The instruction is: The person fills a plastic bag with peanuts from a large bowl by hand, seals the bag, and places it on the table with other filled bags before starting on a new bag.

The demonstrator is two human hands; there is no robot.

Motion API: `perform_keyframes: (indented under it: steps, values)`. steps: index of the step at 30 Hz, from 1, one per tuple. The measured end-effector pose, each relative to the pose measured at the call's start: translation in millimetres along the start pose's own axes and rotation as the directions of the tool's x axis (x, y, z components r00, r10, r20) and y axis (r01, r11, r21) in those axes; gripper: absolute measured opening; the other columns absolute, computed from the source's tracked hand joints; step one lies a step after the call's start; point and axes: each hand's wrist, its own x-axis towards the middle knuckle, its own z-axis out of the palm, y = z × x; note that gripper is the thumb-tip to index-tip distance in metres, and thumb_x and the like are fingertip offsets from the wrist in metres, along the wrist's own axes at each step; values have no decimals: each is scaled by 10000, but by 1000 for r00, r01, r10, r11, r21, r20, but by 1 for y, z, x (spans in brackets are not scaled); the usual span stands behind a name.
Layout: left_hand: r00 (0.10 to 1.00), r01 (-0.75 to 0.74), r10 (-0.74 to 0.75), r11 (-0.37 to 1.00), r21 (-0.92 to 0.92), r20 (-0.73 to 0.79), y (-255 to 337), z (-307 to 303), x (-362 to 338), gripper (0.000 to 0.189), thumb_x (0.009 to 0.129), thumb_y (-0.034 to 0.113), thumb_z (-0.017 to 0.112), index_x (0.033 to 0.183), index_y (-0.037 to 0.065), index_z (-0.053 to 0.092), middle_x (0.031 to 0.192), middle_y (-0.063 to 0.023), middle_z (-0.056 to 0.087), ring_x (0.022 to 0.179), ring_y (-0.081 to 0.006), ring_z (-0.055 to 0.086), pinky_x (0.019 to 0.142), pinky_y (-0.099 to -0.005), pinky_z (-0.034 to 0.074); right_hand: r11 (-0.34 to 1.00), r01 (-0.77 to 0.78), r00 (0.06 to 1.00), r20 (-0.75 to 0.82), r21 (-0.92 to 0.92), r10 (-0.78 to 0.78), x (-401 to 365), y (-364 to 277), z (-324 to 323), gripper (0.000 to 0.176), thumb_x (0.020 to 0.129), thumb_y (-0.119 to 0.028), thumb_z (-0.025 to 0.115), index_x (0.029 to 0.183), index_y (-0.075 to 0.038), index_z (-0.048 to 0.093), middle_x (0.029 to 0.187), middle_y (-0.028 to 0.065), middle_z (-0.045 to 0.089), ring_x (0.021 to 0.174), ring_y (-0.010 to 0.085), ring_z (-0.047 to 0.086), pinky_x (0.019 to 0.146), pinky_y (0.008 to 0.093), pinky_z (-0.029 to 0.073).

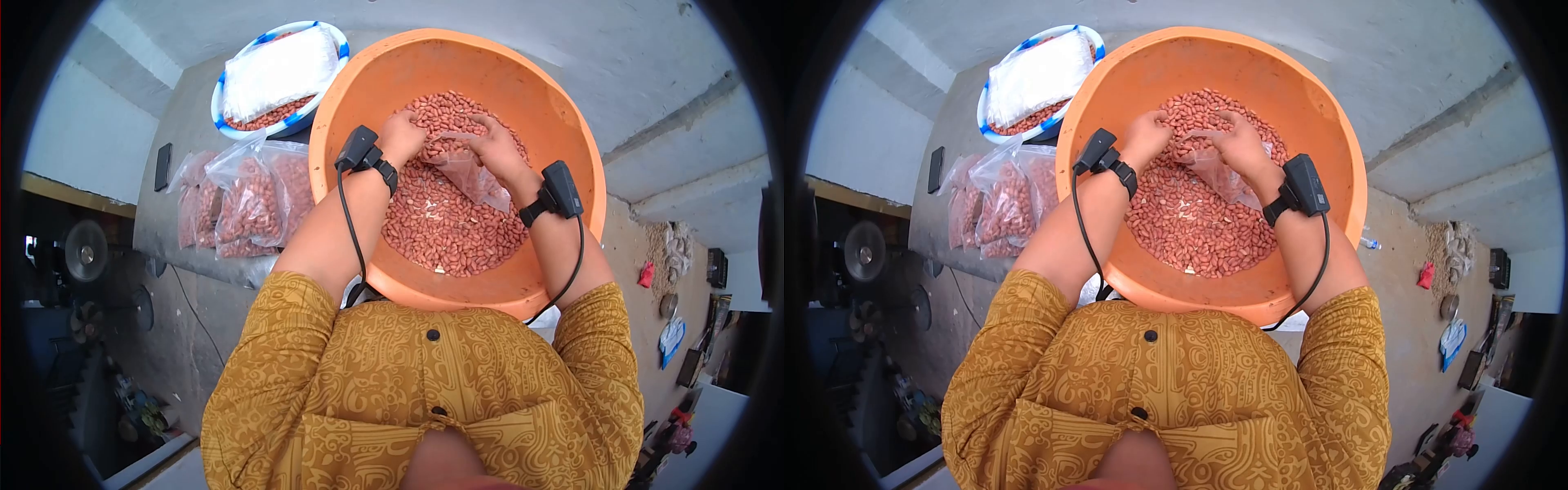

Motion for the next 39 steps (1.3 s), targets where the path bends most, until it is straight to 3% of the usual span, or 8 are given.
perform_keyframes:
  steps: [3, 6, 12, 18, 23, 27, 30, 39]
  values:
    - [891, 129, -207, 969, 212, 405, -18, 9, 9, 356, 782, 340, 594, 966, 42, 653, 800, -112, 661, 725, -216, 659, 660, -337, 510, 1000, -7, 1000, 4, -3, 7, -1, -3, 0, 547, 785, 4, 485, 1315, 33, 355, 639, 27, 515, 501, 99, 467, 458, 230, 383]
    - [783, 345, -321, 937, 58, 532, -6, 7, -8, 296, 801, 296, 581, 896, 26, 655, 721, -81, 657, 643, -187, 656, 601, -335, 507, 1000, -12, 1000, 4, 6, 12, -3, -5, 0, 544, 785, 7, 483, 1313, 35, 356, 632, 27, 507, 498, 100, 461, 462, 231, 380]
    - [721, 538, -368, 832, -139, 587, -6, 6, -11, 183, 803, 190, 600, 837, 19, 655, 744, -76, 661, 579, -165, 636, 479, -331, 468, 1000, -24, 1000, 15, -2, 24, -2, -5, 0, 545, 788, 1, 483, 1316, 35, 350, 645, 38, 515, 508, 101, 466, 465, 233, 379]
    - [747, 514, -348, 843, -160, 566, 9, -1, -19, 165, 805, 153, 593, 820, 1, 656, 718, -82, 651, 593, -163, 617, 487, -317, 450, 1000, -14, 999, 31, 15, 14, 1, 4, -1, 566, 802, -90, 556, 1317, 31, 357, 650, 27, 541, 514, 88, 481, 455, 234, 384]
    - [853, 362, -74, 798, -483, 517, -1, 12, -12, 175, 803, 148, 574, 732, -3, 625, 674, -69, 619, 589, -142, 568, 541, -287, 454, 1000, 18, 1000, 10, -13, -18, 1, 2, -2, 549, 789, -55, 530, 1306, 38, 372, 653, 25, 536, 521, 87, 481, 459, 234, 382]
    - [868, 220, 251, 577, -787, 427, 41, -23, -9, 97, 792, 128, 538, 750, 61, 593, 702, -30, 602, 647, -100, 548, 603, -236, 427, 988, 124, 989, -93, 92, -116, -9, -31, -10, 556, 765, -17, 508, 1302, 44, 380, 634, 16, 531, 527, 74, 477, 462, 225, 371]
    - [860, 165, 393, 392, -905, 327, 71, -54, -13, 91, 792, 109, 522, 736, 65, 578, 705, -25, 593, 669, -108, 551, 628, -232, 432, 960, 187, 979, -115, 207, -166, -27, -56, -22, 571, 751, 1, 500, 1304, 54, 373, 608, 7, 523, 522, 66, 471, 464, 218, 365]
    - [827, 214, 498, 153, -965, 262, 66, -77, -7, 72, 768, 110, 536, 731, 58, 569, 713, -19, 586, 632, -105, 540, 610, -247, 437, 917, 312, 948, -17, 250, -318, -55, -77, 8, 555, 778, -27, 499, 1299, 79, 341, 595, 18, 532, 520, 75, 497, 492, 209, 393]
